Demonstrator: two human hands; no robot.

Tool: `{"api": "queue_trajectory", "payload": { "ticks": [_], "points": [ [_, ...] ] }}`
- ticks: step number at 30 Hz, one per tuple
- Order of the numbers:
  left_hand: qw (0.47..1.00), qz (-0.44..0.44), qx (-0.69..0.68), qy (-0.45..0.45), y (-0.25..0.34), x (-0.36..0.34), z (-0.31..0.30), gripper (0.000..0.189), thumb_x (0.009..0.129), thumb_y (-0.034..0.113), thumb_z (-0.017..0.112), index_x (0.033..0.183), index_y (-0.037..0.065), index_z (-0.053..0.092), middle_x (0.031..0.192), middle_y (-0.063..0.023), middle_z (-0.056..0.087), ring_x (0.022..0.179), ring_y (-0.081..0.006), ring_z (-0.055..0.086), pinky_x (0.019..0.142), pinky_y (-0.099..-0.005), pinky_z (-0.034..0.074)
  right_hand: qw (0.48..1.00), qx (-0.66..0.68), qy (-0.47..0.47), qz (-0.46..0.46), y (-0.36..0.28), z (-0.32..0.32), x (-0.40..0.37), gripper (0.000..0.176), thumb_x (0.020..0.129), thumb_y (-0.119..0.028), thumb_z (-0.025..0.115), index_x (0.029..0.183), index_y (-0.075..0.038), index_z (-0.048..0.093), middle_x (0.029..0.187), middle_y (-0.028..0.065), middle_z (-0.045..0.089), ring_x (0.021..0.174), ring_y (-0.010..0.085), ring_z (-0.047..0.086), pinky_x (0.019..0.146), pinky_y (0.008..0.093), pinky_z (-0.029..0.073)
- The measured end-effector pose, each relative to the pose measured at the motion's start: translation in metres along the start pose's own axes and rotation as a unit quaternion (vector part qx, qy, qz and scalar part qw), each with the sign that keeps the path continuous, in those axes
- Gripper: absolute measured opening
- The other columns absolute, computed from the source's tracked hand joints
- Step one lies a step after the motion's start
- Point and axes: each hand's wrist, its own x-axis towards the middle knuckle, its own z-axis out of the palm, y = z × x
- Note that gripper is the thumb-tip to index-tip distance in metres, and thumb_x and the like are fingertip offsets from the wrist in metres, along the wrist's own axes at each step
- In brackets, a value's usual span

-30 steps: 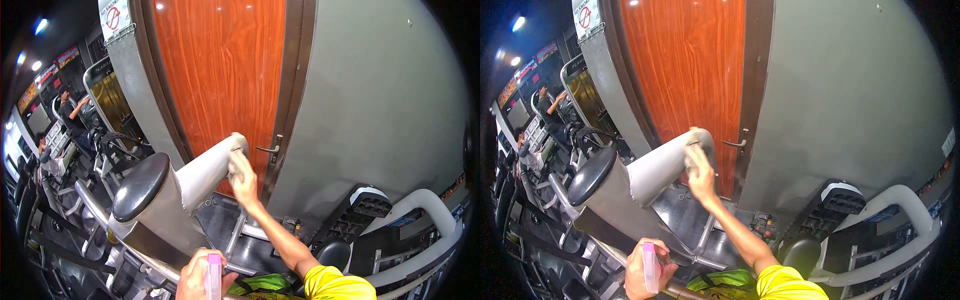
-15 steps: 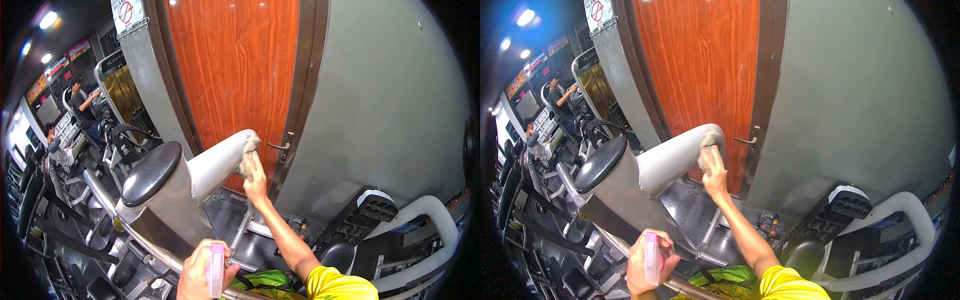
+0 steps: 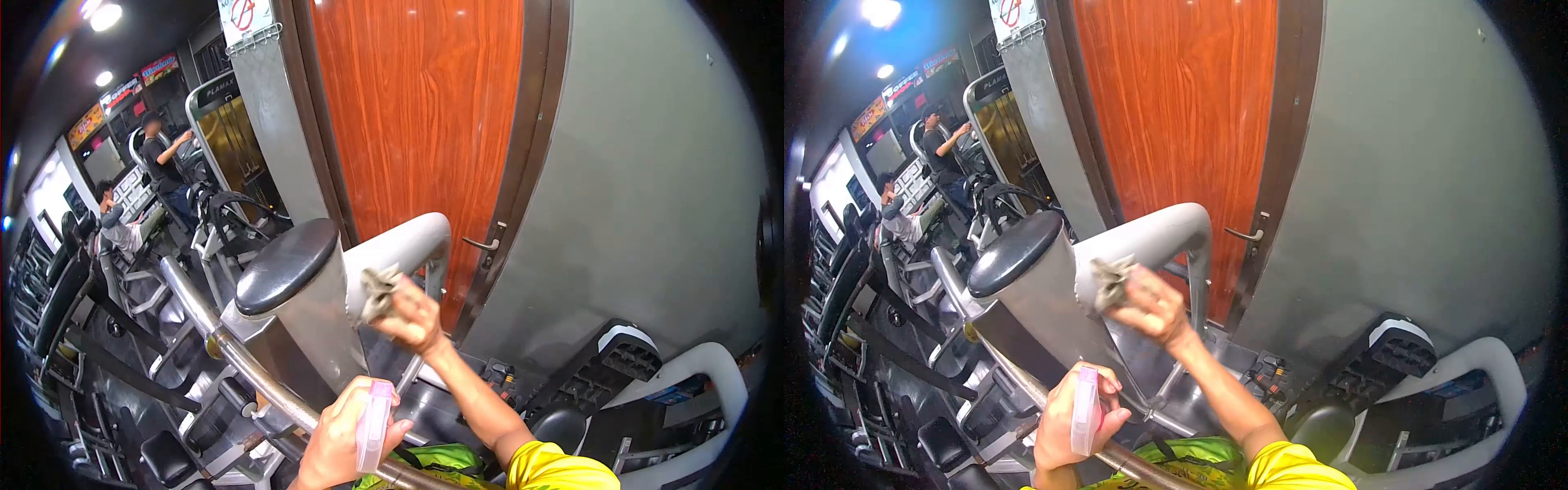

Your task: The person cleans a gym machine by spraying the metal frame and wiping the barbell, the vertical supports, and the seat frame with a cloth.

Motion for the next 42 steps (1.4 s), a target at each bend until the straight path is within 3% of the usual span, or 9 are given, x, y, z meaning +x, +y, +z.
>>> {"api": "queue_trajectory", "payload": {
  "ticks": [5,8,16,20,22,26,35,39,42],
  "points": [
    [1.000,0.013,0.003,0.013,0.000,-0.001,0.002,0.034,0.071,-0.005,0.075,0.095,-0.002,0.051,0.093,-0.0116,0.055,0.064,-0.0133,0.059,0.057,-0.0250,0.048,0.923,-0.093,-0.009,0.373,0.075,-0.004,-0.049,0.064,0.071,0.012,0.051,0.128,-0.016,0.057,0.137,0.0203,0.046,0.125,0.0369,0.045,0.105,0.0396,0.039],
    [1.000,0.005,0.025,0.004,0.002,0.002,-0.001,0.033,0.071,-0.003,0.075,0.094,-0.003,0.051,0.092,-0.0116,0.055,0.065,-0.0138,0.059,0.057,-0.0255,0.049,0.857,0.034,-0.007,0.514,0.086,-0.009,-0.049,0.062,0.077,0.011,0.044,0.132,-0.016,0.052,0.139,0.0206,0.042,0.129,0.0354,0.040,0.106,0.0389,0.038],
    [0.998,0.014,0.047,-0.026,0.000,-0.001,-0.003,0.035,0.069,0.000,0.078,0.093,-0.005,0.052,0.092,-0.0120,0.056,0.063,-0.0158,0.061,0.057,-0.0265,0.049,0.974,0.103,-0.088,0.183,-0.052,-0.038,0.067,0.059,0.063,0.009,0.056,0.117,-0.013,0.064,0.126,0.0193,0.055,0.121,0.0414,0.049,0.102,0.0455,0.042],
    [0.999,0.022,0.039,-0.020,-0.002,0.000,-0.003,0.036,0.068,0.000,0.078,0.092,-0.005,0.052,0.092,-0.0124,0.056,0.065,-0.0163,0.062,0.057,-0.0266,0.049,0.997,0.015,-0.057,0.048,0.020,-0.025,0.026,0.052,0.066,0.011,0.058,0.112,-0.012,0.066,0.118,0.0144,0.060,0.116,0.0369,0.053,0.096,0.0437,0.048],
    [0.999,0.021,0.040,-0.025,-0.004,-0.001,-0.003,0.036,0.068,-0.001,0.078,0.092,-0.004,0.051,0.093,-0.0129,0.057,0.065,-0.0170,0.063,0.057,-0.0267,0.050,0.977,-0.104,-0.075,0.168,0.065,-0.026,0.012,0.045,0.071,0.009,0.056,0.112,-0.009,0.064,0.117,0.0146,0.060,0.113,0.0339,0.056,0.097,0.0405,0.048],
    [0.999,0.015,0.021,-0.030,-0.002,0.000,-0.006,0.036,0.070,-0.001,0.077,0.092,-0.004,0.050,0.094,-0.0134,0.056,0.066,-0.0171,0.063,0.058,-0.0267,0.049,0.901,0.021,-0.005,0.434,0.165,-0.007,-0.061,0.046,0.074,0.008,0.051,0.116,-0.007,0.061,0.121,0.0161,0.058,0.116,0.0319,0.054,0.099,0.0349,0.044],
    [0.995,-0.073,-0.071,-0.006,-0.003,-0.002,-0.007,0.042,0.075,0.011,0.077,0.097,-0.006,0.046,0.095,-0.0136,0.054,0.067,-0.0171,0.061,0.063,-0.0273,0.048,0.946,0.217,-0.131,0.200,-0.022,-0.045,0.108,0.066,0.061,0.010,0.049,0.123,-0.010,0.059,0.130,0.0145,0.053,0.127,0.0331,0.044,0.109,0.0404,0.033],
    [0.979,-0.187,-0.076,-0.032,0.015,0.004,-0.008,0.030,0.075,-0.008,0.067,0.098,-0.003,0.049,0.082,-0.0102,0.053,0.061,-0.0124,0.053,0.053,-0.0239,0.043,0.976,0.102,-0.147,0.128,0.008,-0.050,0.093,0.065,0.060,0.009,0.060,0.120,-0.015,0.062,0.129,0.0144,0.054,0.123,0.0323,0.049,0.101,0.0395,0.044],
    [0.998,-0.054,-0.018,-0.008,-0.007,-0.004,-0.008,0.042,0.075,0.011,0.076,0.097,-0.006,0.046,0.096,-0.0137,0.054,0.067,-0.0173,0.062,0.064,-0.0269,0.048,0.977,-0.019,-0.106,0.184,0.058,-0.037,0.036,0.067,0.057,0.011,0.056,0.118,-0.014,0.063,0.131,0.0135,0.053,0.124,0.0321,0.048,0.103,0.0375,0.044]
  ]
}}
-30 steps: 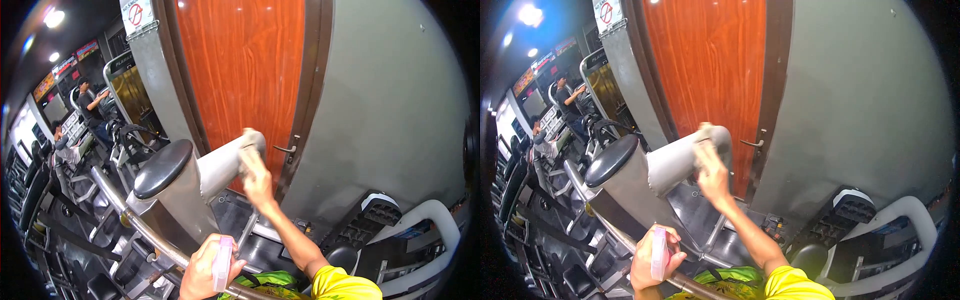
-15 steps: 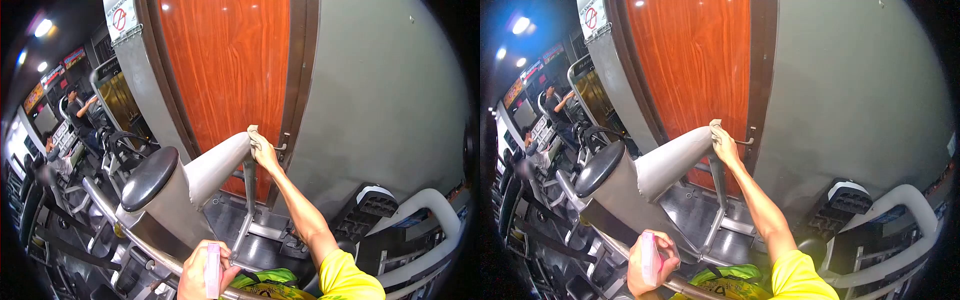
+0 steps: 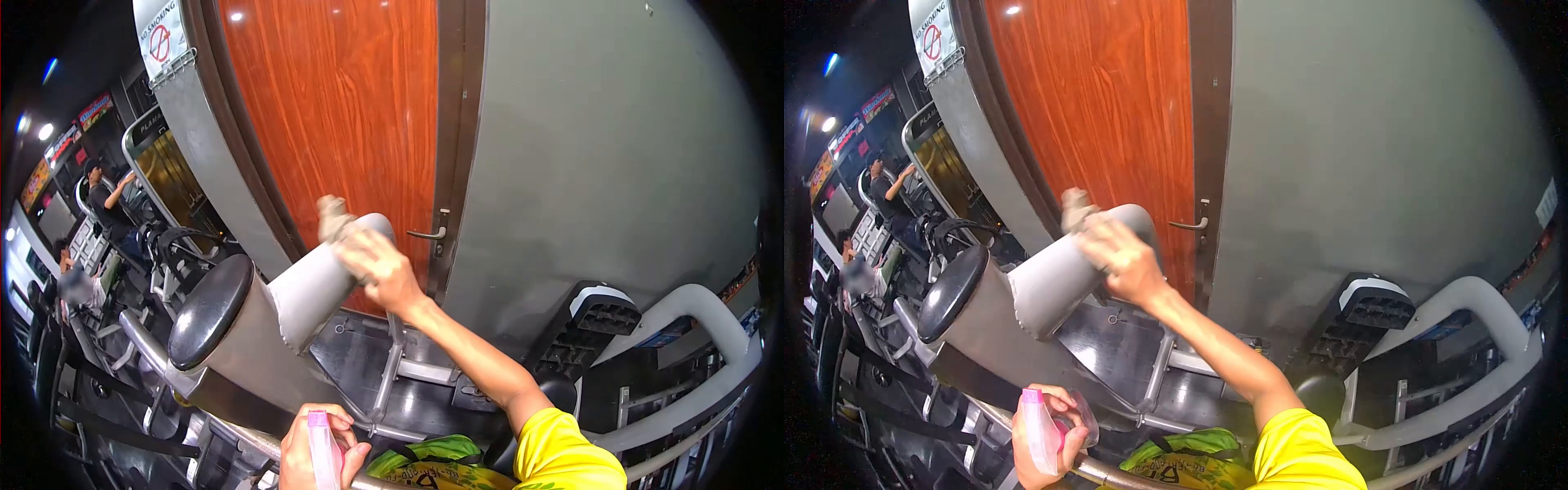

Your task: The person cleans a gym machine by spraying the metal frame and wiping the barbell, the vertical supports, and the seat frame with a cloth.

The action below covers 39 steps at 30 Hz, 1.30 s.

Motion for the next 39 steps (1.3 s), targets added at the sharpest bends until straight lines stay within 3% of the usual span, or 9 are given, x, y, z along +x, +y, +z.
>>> {"api": "queue_trajectory", "payload": {
  "ticks": [8,10,12,16,19,22,24,28,39],
  "points": [
    [0.999,-0.010,0.043,-0.018,0.006,0.002,-0.001,0.045,0.073,0.018,0.079,0.097,-0.004,0.049,0.090,-0.0093,0.056,0.067,-0.0155,0.062,0.066,-0.0265,0.046,0.912,0.028,0.141,0.385,0.116,0.091,-0.101,0.074,0.074,0.008,0.048,0.140,-0.026,0.042,0.138,0.0212,0.044,0.117,0.0361,0.053,0.096,0.0357,0.047],
    [0.998,-0.025,0.052,-0.017,0.008,0.002,-0.001,0.044,0.073,0.019,0.078,0.097,-0.004,0.049,0.090,-0.0094,0.056,0.067,-0.0155,0.062,0.066,-0.0267,0.046,0.716,0.161,-0.026,0.679,0.132,0.106,-0.129,0.069,0.080,0.004,0.048,0.141,-0.028,0.041,0.134,0.0166,0.051,0.110,0.0292,0.059,0.089,0.0343,0.050],
    [0.997,-0.038,0.059,-0.018,0.010,0.002,0.000,0.044,0.073,0.020,0.078,0.096,-0.004,0.049,0.090,-0.0095,0.056,0.066,-0.0156,0.061,0.066,-0.0269,0.045,0.630,0.309,-0.026,0.712,0.157,0.150,-0.180,0.040,0.089,-0.001,0.043,0.127,-0.010,0.054,0.108,0.0099,0.062,0.092,0.0215,0.062,0.078,0.0357,0.052],
    [0.997,-0.034,-0.047,0.041,0.006,0.000,0.006,0.040,0.074,0.015,0.076,0.096,-0.005,0.049,0.090,-0.0109,0.055,0.066,-0.0158,0.061,0.065,-0.0268,0.046,0.592,0.487,0.177,0.618,0.169,0.210,-0.215,0.026,0.094,-0.008,0.038,0.114,-0.005,0.054,0.103,0.0101,0.061,0.088,0.0240,0.062,0.073,0.0423,0.054],
    [0.999,-0.017,-0.028,0.016,0.011,0.002,0.003,0.032,0.076,0.004,0.071,0.098,-0.003,0.048,0.083,-0.0087,0.054,0.063,-0.0123,0.057,0.058,-0.0239,0.044,0.384,0.561,0.336,0.652,0.155,0.180,-0.152,0.029,0.097,-0.014,0.030,0.109,-0.005,0.055,0.102,0.0113,0.062,0.090,0.0265,0.063,0.075,0.0491,0.055],
    [1.000,-0.024,0.007,-0.012,0.019,0.006,0.001,0.020,0.084,0.002,0.062,0.099,0.001,0.049,0.067,-0.0027,0.051,0.055,-0.0089,0.051,0.052,-0.0213,0.042,0.403,0.589,0.324,0.621,0.121,0.146,-0.108,0.028,0.095,-0.010,0.030,0.107,-0.006,0.055,0.107,0.0099,0.063,0.098,0.0267,0.061,0.088,0.0495,0.050],
    [0.999,0.012,0.044,-0.001,0.005,0.001,0.000,0.035,0.076,0.009,0.073,0.096,-0.006,0.049,0.091,-0.0121,0.055,0.067,-0.0160,0.061,0.063,-0.0263,0.047,0.423,0.620,0.283,0.597,0.106,0.131,-0.102,0.028,0.094,-0.008,0.031,0.109,-0.005,0.054,0.109,0.0101,0.062,0.101,0.0267,0.060,0.092,0.0487,0.048],
    [0.999,0.037,0.027,-0.025,0.005,0.006,-0.002,0.028,0.074,-0.001,0.069,0.095,-0.004,0.051,0.090,-0.0116,0.056,0.068,-0.0155,0.061,0.064,-0.0262,0.048,0.411,0.640,0.143,0.633,0.049,0.068,-0.069,0.028,0.093,-0.008,0.033,0.116,-0.004,0.050,0.117,0.0113,0.058,0.109,0.0263,0.057,0.098,0.0454,0.045],
    [0.992,0.120,0.028,0.025,0.006,0.014,0.000,0.026,0.074,-0.006,0.066,0.096,-0.002,0.053,0.083,-0.0087,0.055,0.060,-0.0127,0.056,0.057,-0.0254,0.046,0.497,0.584,-0.148,0.624,-0.102,-0.004,-0.023,0.020,0.096,-0.014,0.041,0.111,-0.007,0.053,0.110,0.0061,0.060,0.105,0.0172,0.054,0.094,0.0375,0.043]
  ]
}}
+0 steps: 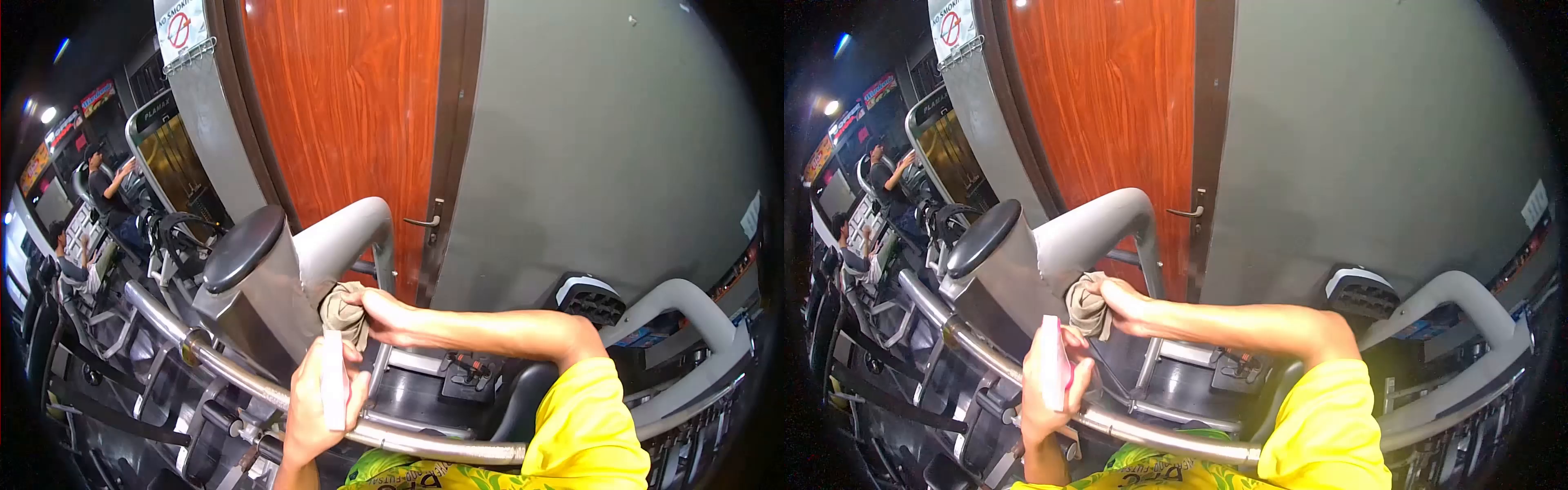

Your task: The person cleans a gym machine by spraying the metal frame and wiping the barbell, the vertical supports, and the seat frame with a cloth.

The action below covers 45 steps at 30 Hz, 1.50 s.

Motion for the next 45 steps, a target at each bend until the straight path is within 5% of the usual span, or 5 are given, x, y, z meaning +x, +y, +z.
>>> {"api": "queue_trajectory", "payload": {
  "ticks": [19,29,34,39,45],
  "points": [
    [0.942,0.102,-0.300,0.114,0.048,-0.059,-0.071,0.055,0.087,0.024,0.065,0.126,-0.001,0.036,0.102,-0.0192,0.056,0.054,-0.0152,0.054,0.056,-0.0283,0.048,0.814,-0.226,0.106,-0.525,-0.028,0.112,-0.063,0.052,0.091,0.005,0.038,0.142,-0.006,0.034,0.141,0.0111,0.043,0.131,0.0199,0.040,0.110,0.0307,0.029],
    [0.932,-0.059,-0.352,0.066,0.013,-0.158,-0.129,0.043,0.082,-0.003,0.065,0.119,0.000,0.042,0.118,-0.0212,0.050,0.061,-0.0139,0.058,0.060,-0.0281,0.050,0.726,-0.499,0.274,-0.386,0.033,0.134,-0.068,0.055,0.092,-0.006,0.048,0.145,-0.011,0.032,0.114,0.0082,0.061,0.097,0.0115,0.054,0.093,0.0259,0.040],
    [0.961,-0.020,-0.275,0.032,0.005,-0.187,-0.129,0.058,0.074,-0.010,0.069,0.121,-0.001,0.036,0.120,-0.0174,0.044,0.064,-0.0137,0.061,0.060,-0.0262,0.050,0.926,-0.267,0.137,-0.227,0.039,0.143,-0.115,0.041,0.090,-0.005,0.046,0.131,-0.002,0.048,0.121,0.0090,0.059,0.114,0.0168,0.053,0.098,0.0302,0.039],
    [0.958,-0.052,-0.281,0.015,-0.013,-0.216,-0.115,0.055,0.076,-0.012,0.066,0.120,-0.002,0.036,0.117,-0.0165,0.046,0.067,-0.0136,0.062,0.061,-0.0263,0.051,0.869,-0.210,0.122,-0.431,0.116,0.149,-0.148,0.039,0.089,-0.006,0.049,0.128,-0.003,0.049,0.122,0.0092,0.058,0.112,0.0178,0.055,0.097,0.0342,0.043],
    [0.937,-0.047,-0.345,0.028,-0.029,-0.235,-0.084,0.031,0.083,-0.010,0.055,0.112,-0.005,0.046,0.101,-0.0163,0.059,0.065,-0.0153,0.062,0.062,-0.0281,0.052,0.891,0.243,0.201,-0.325,0.246,0.106,-0.129,0.041,0.087,-0.015,0.053,0.127,-0.009,0.049,0.124,0.0069,0.056,0.115,0.0219,0.054,0.100,0.0403,0.042]
  ]
}}
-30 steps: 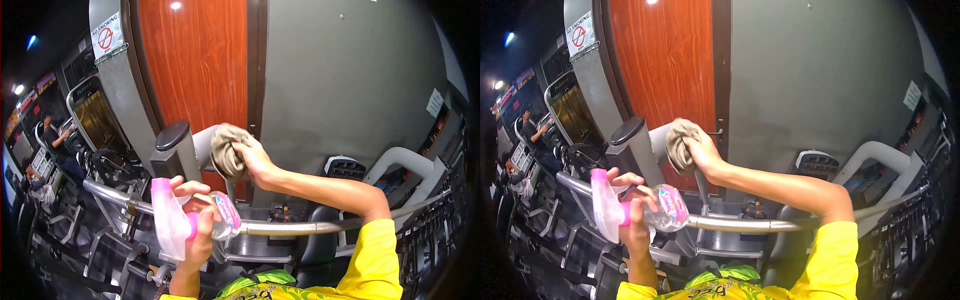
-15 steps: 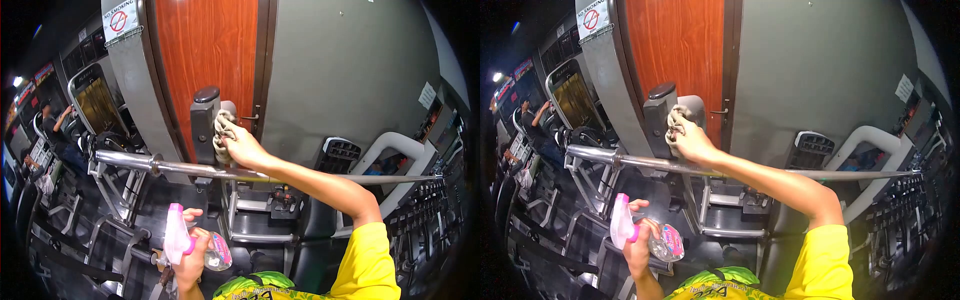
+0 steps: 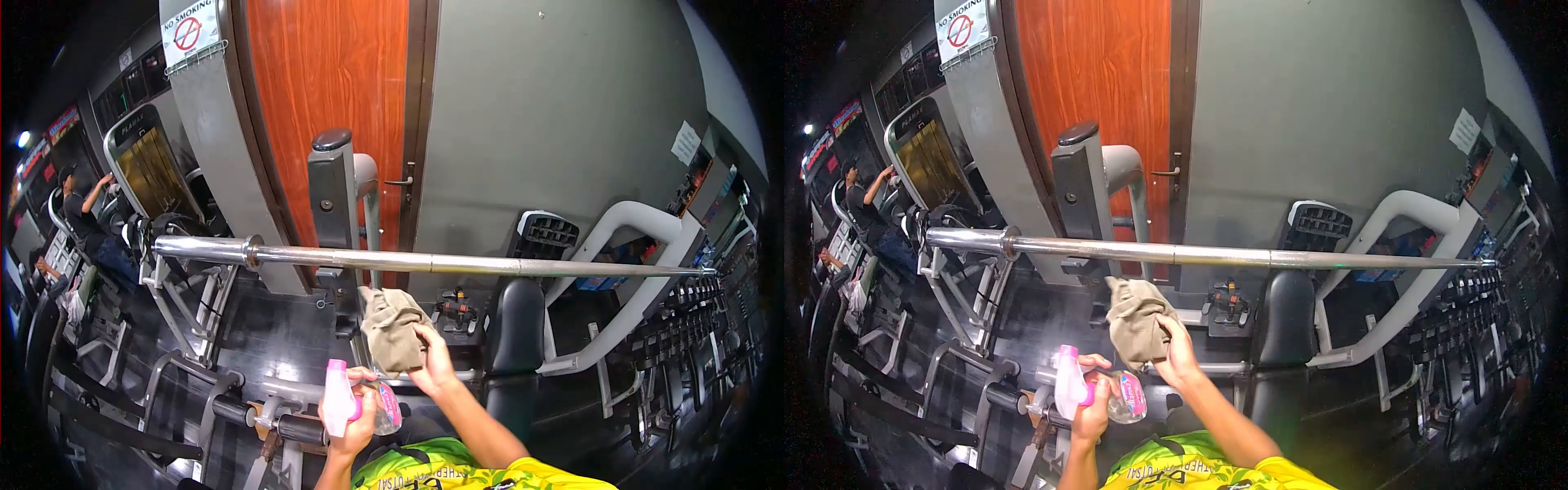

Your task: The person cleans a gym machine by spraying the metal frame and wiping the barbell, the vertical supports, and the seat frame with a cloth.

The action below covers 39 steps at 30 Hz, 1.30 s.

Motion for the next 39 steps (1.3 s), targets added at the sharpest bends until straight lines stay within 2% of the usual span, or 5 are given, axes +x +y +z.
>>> {"api": "queue_trajectory", "payload": {
  "ticks": [10,18,32,34,39],
  "points": [
    [0.990,0.037,0.128,0.039,-0.038,-0.013,0.000,0.030,0.078,0.003,0.060,0.106,-0.008,0.054,0.091,-0.0177,0.067,0.073,-0.0224,0.070,0.066,-0.0320,0.056,0.771,-0.523,-0.005,-0.364,0.014,-0.023,0.150,0.049,0.083,-0.002,0.058,0.130,0.002,0.045,0.123,0.0149,0.057,0.111,0.0227,0.055,0.095,0.0329,0.041],
    [0.976,0.036,0.214,-0.019,-0.061,-0.014,-0.026,0.033,0.082,0.009,0.063,0.108,-0.008,0.050,0.105,-0.0131,0.049,0.060,-0.0168,0.060,0.056,-0.0291,0.050,0.565,-0.390,-0.217,-0.694,-0.028,0.102,0.222,0.060,0.066,0.009,0.045,0.124,-0.002,0.057,0.137,0.0286,0.042,0.130,0.0432,0.039,0.108,0.0425,0.031],
    [0.983,-0.014,0.181,0.009,-0.091,0.020,0.000,0.032,0.073,-0.009,0.059,0.104,-0.003,0.054,0.105,-0.0162,0.052,0.066,-0.0163,0.060,0.061,-0.0265,0.050,0.601,-0.545,-0.264,-0.521,0.056,-0.048,0.195,0.049,0.069,0.006,0.066,0.116,-0.007,0.064,0.133,0.0268,0.046,0.125,0.0397,0.045,0.105,0.0437,0.036],
    [0.980,0.009,0.198,0.000,-0.092,0.020,0.003,0.032,0.073,-0.009,0.060,0.104,-0.003,0.054,0.104,-0.0173,0.052,0.074,-0.0180,0.060,0.063,-0.0267,0.051,0.750,-0.440,-0.201,-0.451,0.028,0.026,0.200,0.050,0.066,0.005,0.067,0.114,-0.009,0.065,0.136,0.0263,0.044,0.123,0.0441,0.046,0.106,0.0458,0.036],
    [0.974,0.031,0.224,-0.015,-0.098,0.021,0.001,0.033,0.072,-0.006,0.062,0.104,-0.003,0.055,0.102,-0.0183,0.055,0.079,-0.0223,0.059,0.067,-0.0296,0.051,0.529,-0.393,-0.258,-0.707,-0.031,0.098,0.216,0.040,0.065,0.003,0.067,0.102,-0.011,0.071,0.130,0.0241,0.049,0.121,0.0514,0.044,0.102,0.0538,0.039]
  ]
}}
